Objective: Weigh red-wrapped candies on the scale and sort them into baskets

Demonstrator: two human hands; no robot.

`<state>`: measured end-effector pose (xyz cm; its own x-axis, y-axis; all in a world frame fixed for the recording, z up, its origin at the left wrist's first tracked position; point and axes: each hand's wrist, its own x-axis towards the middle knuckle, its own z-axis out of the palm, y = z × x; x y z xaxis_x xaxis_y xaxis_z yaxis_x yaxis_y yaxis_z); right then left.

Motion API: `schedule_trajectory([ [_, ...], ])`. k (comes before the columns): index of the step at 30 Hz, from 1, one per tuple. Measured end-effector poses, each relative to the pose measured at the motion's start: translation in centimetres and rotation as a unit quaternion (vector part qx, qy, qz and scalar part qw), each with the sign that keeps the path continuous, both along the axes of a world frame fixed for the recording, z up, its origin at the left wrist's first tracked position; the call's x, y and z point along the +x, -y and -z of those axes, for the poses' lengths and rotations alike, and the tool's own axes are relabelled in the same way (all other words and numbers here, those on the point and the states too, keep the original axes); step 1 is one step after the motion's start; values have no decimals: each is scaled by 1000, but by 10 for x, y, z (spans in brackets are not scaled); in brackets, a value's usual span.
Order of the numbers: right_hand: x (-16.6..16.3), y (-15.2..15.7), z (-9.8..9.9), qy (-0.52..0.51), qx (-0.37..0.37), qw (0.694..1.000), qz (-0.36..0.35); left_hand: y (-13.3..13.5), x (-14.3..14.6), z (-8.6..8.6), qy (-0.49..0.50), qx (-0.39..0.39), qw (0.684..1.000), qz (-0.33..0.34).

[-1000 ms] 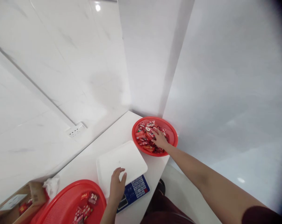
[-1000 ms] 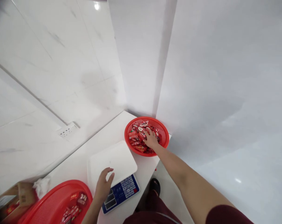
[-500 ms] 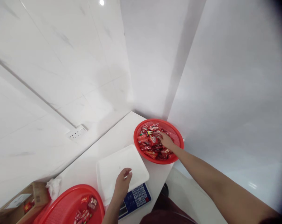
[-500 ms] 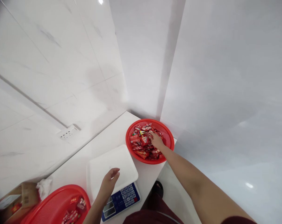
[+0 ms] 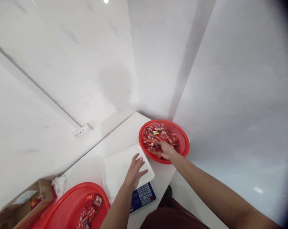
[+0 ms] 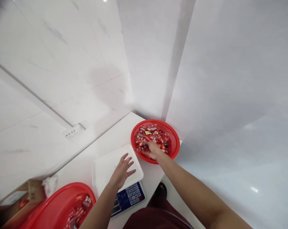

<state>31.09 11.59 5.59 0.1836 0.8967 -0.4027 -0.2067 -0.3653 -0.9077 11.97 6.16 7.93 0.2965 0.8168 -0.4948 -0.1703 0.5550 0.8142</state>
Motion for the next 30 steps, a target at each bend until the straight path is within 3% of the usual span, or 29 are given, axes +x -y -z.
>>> schedule_trajectory([
  [1, -16, 9, -2, -68, 2, 997, -21, 1, 4, -2, 3, 5, 1000, -7],
  [5, -71, 39, -9, -157, 34, 985, -65, 8, 9, -3, -3, 42, 998, -45],
  [8, -89, 48, -13, -191, -15, 978, -82, 14, -1, 2, -16, 51, 994, -90],
  [14, -100, 46, -16, -258, -91, 958, -80, 20, -31, 10, 51, 7, 989, -142],
  [23, -100, 51, -15, -323, -153, 927, -116, 22, -67, 6, 133, -114, 963, -207],
  [30, -103, 55, 5, -276, -172, 944, -60, 18, -83, 7, 204, -198, 916, -285],
])
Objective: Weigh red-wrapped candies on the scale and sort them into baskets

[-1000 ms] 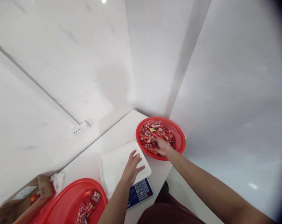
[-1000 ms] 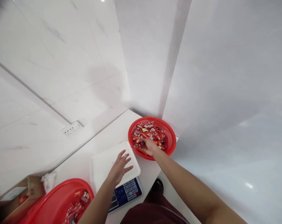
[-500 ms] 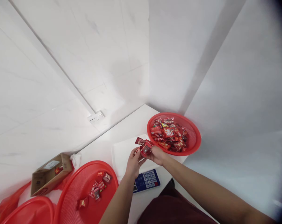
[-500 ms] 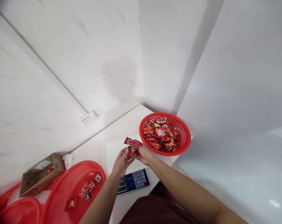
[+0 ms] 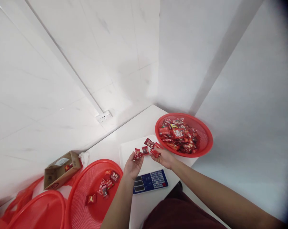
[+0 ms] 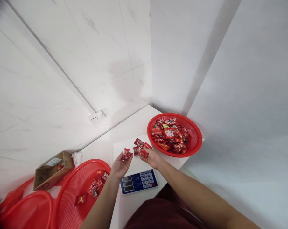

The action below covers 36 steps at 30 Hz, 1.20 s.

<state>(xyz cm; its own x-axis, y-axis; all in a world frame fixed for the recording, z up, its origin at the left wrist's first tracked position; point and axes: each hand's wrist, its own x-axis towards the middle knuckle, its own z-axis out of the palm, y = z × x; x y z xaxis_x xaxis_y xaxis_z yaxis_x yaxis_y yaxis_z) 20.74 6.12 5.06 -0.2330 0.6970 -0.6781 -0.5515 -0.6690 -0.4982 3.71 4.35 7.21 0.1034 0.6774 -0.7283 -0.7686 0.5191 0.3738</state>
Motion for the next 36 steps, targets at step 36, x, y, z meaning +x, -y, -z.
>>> schedule_trajectory([
  [36, 11, 10, 20, 133, -3, 991, -5, 7, -22, 52, -599, 237, 738, 201],
])
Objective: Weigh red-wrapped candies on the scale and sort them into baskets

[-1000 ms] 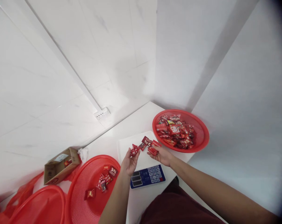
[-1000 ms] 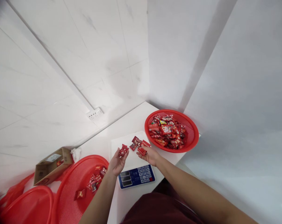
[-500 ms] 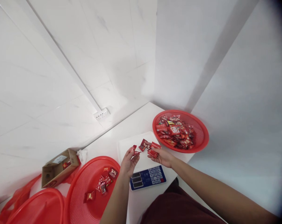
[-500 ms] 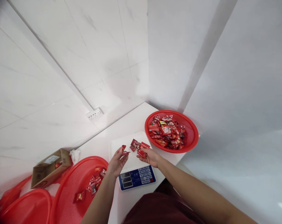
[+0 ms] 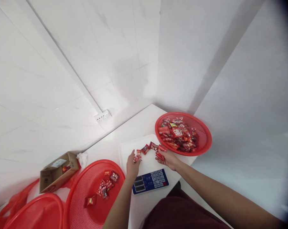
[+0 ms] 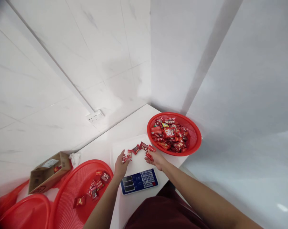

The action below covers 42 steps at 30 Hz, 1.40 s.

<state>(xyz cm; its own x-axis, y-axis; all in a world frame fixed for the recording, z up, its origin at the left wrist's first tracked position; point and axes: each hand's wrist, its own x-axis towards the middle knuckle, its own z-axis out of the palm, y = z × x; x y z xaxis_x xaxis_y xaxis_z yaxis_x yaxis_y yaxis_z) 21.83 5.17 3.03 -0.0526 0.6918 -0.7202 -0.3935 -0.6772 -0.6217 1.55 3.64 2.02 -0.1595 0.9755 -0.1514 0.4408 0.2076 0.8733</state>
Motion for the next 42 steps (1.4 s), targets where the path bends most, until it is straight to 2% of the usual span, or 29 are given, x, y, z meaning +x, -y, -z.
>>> schedule_trajectory([
  [4, 0, 1, 2, 17, 0, 1000, -7, 5, -7, 3, 21, -70, 996, -43],
  [9, 0, 1, 2, 29, 0, 999, -13, 5, -17, 4, 52, -60, 993, -84],
  [13, -1, 2, 0, 26, 6, 999, -20, 3, -20, 3, 41, -59, 995, -73],
  [17, 0, 2, 3, 19, 12, 999, -25, -1, -19, 0, -36, -12, 997, -73],
  [22, 0, 4, 8, 12, 14, 999, -32, -18, -5, -1, -111, 27, 993, -8],
  [26, -1, 5, 5, 15, 19, 999, -44, -32, 6, 4, -113, 22, 993, 30],
  [29, 1, 6, 1, 37, 34, 997, -65, -34, 6, 6, -93, 14, 995, 29],
  [34, 5, 6, 1, 76, 68, 991, -85, -27, 6, 2, -11, -37, 999, -12],
  [38, 0, 2, -1, 86, 104, 986, -95, -16, 11, -17, 107, -51, 993, -15],
  [40, -5, 0, -4, 100, 117, 982, -110, -9, 14, -31, 233, -56, 971, -14],
  [42, -11, -2, -6, 119, 132, 975, -133, -2, 17, -46, 367, -71, 927, -26],
])
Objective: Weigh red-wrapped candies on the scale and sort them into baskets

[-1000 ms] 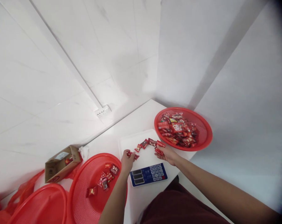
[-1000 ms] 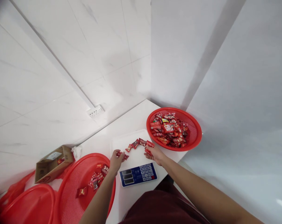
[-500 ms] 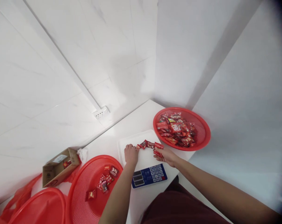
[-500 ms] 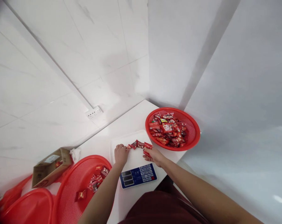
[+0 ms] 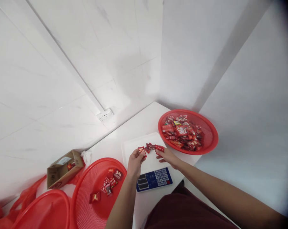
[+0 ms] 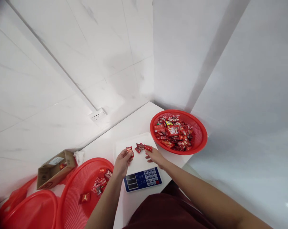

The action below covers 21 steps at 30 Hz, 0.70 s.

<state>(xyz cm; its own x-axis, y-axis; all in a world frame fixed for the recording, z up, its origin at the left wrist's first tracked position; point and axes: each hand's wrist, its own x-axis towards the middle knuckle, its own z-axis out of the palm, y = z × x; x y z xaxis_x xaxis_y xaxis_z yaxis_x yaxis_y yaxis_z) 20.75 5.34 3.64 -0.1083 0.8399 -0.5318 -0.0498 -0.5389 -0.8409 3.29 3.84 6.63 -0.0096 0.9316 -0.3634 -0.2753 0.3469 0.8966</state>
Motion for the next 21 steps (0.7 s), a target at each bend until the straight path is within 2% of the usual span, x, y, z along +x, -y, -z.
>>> schedule_trajectory([
  [2, -5, -1, -1, 3, 18, 1000, -19, 6, 2, -13, 87, -24, 996, -18],
  [5, -12, -3, -1, -27, 38, 999, -29, 12, 5, -28, 151, -51, 986, -44],
  [10, -17, -2, -8, 0, 44, 999, -30, 17, 8, -39, 173, -53, 980, -81],
  [13, -17, 2, -24, -1, 54, 998, -44, 19, 10, -42, 145, -41, 983, -104],
  [16, -16, 9, -45, -66, 68, 993, -69, 22, 13, -46, 153, -21, 982, -113],
  [19, -19, 13, -65, -128, 114, 980, -97, 26, 18, -51, 160, 2, 980, -119],
  [21, -21, 14, -76, -130, 147, 977, -85, 29, 21, -54, 152, 17, 982, -114],
])
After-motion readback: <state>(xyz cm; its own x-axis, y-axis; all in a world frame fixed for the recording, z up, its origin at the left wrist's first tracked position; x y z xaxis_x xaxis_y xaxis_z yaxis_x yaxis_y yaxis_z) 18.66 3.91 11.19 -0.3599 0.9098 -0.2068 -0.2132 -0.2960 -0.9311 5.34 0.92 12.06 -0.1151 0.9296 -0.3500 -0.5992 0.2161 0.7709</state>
